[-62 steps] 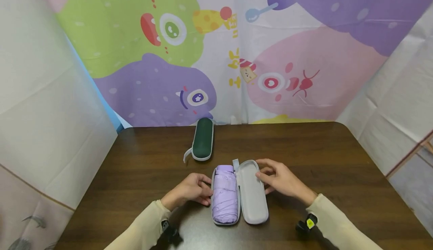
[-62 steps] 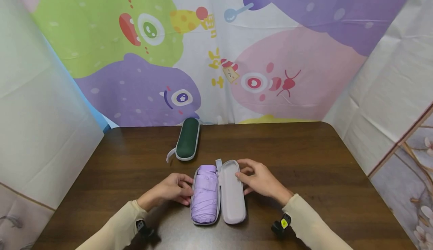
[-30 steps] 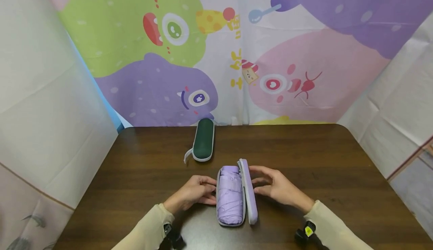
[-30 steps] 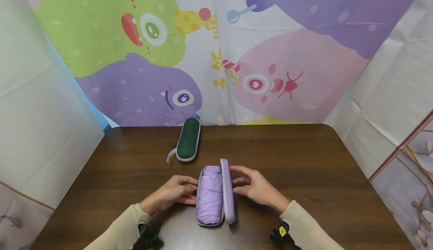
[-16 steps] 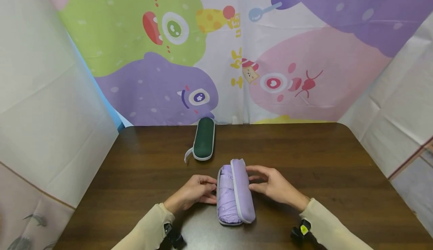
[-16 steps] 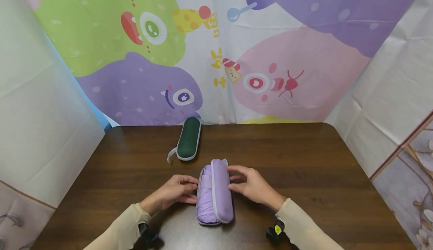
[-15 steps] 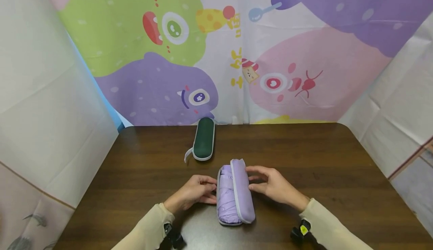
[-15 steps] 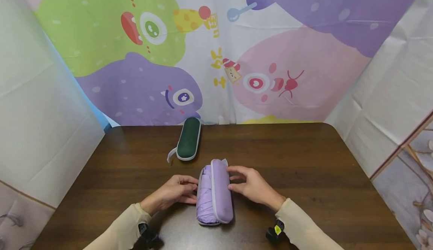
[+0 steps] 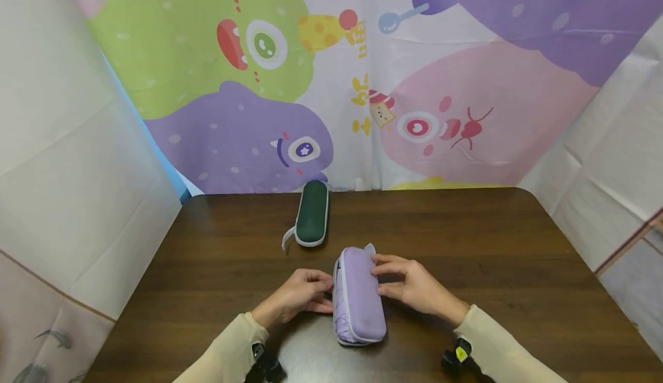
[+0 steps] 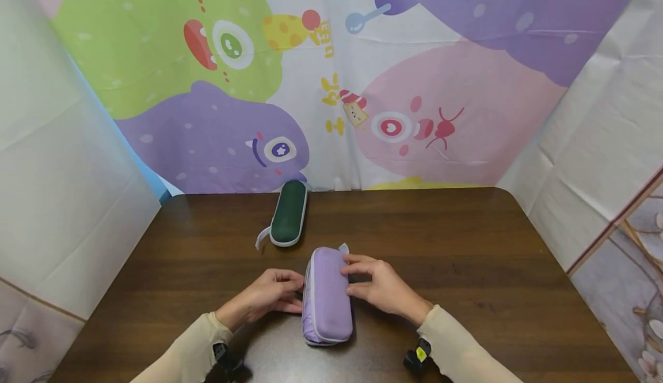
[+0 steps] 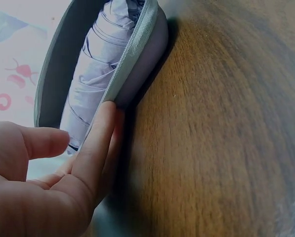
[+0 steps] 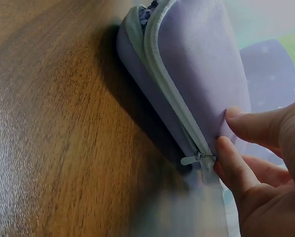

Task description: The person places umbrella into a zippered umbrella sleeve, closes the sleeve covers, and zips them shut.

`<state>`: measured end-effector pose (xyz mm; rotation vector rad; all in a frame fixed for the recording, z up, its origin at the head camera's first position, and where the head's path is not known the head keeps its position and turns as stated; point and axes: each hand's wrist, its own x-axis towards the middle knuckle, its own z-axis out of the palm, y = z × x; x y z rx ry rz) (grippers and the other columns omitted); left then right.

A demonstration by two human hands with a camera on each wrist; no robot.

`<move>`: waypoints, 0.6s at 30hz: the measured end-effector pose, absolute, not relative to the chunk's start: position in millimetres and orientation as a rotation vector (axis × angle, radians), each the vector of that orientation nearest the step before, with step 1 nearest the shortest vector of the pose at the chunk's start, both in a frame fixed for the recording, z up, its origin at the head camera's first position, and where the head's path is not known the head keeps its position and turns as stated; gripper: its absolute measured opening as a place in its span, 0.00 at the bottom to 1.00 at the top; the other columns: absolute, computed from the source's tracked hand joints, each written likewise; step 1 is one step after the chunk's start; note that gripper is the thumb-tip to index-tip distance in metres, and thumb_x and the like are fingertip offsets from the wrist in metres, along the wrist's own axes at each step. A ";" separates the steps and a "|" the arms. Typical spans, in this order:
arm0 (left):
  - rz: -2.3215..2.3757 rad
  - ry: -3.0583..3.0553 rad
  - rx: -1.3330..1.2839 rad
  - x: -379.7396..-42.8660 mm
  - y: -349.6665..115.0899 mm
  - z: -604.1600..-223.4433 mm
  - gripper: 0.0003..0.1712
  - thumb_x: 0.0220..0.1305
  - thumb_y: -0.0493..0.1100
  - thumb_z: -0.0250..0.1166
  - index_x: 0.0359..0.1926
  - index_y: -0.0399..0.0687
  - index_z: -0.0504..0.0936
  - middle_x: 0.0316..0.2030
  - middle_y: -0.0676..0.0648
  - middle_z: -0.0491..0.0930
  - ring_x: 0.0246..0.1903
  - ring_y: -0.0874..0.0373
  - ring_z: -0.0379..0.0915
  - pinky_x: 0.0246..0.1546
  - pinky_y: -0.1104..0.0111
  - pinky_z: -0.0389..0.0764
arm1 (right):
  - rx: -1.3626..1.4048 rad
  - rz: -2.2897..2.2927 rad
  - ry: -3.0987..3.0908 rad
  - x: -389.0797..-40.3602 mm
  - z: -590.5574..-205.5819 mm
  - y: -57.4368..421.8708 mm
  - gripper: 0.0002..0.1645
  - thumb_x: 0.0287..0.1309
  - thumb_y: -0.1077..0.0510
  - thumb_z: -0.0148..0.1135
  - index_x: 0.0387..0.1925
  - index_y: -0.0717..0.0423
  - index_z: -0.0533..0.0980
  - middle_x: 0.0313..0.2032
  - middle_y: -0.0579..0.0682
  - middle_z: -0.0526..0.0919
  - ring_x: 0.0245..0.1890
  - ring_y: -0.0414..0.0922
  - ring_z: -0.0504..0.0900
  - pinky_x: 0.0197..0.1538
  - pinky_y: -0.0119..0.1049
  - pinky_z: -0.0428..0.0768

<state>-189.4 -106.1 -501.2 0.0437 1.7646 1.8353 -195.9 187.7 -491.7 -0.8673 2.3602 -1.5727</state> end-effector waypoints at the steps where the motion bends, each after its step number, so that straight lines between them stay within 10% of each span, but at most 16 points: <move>1: 1.836 1.764 0.040 -189.5 -105.8 -501.0 0.18 0.77 0.35 0.54 0.57 0.22 0.74 0.42 0.43 0.77 0.29 0.57 0.84 0.39 0.63 0.89 | -0.856 -1.580 2.342 -195.8 -491.5 187.3 0.20 0.60 0.65 0.72 0.54 0.66 0.83 0.68 0.66 0.74 0.67 0.66 0.74 0.57 0.46 0.83; 18: 1.824 1.738 -0.011 -191.3 -100.8 -498.7 0.28 0.77 0.56 0.58 0.53 0.31 0.75 0.39 0.43 0.80 0.28 0.57 0.85 0.37 0.64 0.89 | -0.904 -1.449 2.499 -194.3 -487.9 174.8 0.15 0.56 0.65 0.75 0.47 0.61 0.87 0.66 0.64 0.76 0.60 0.60 0.81 0.51 0.34 0.85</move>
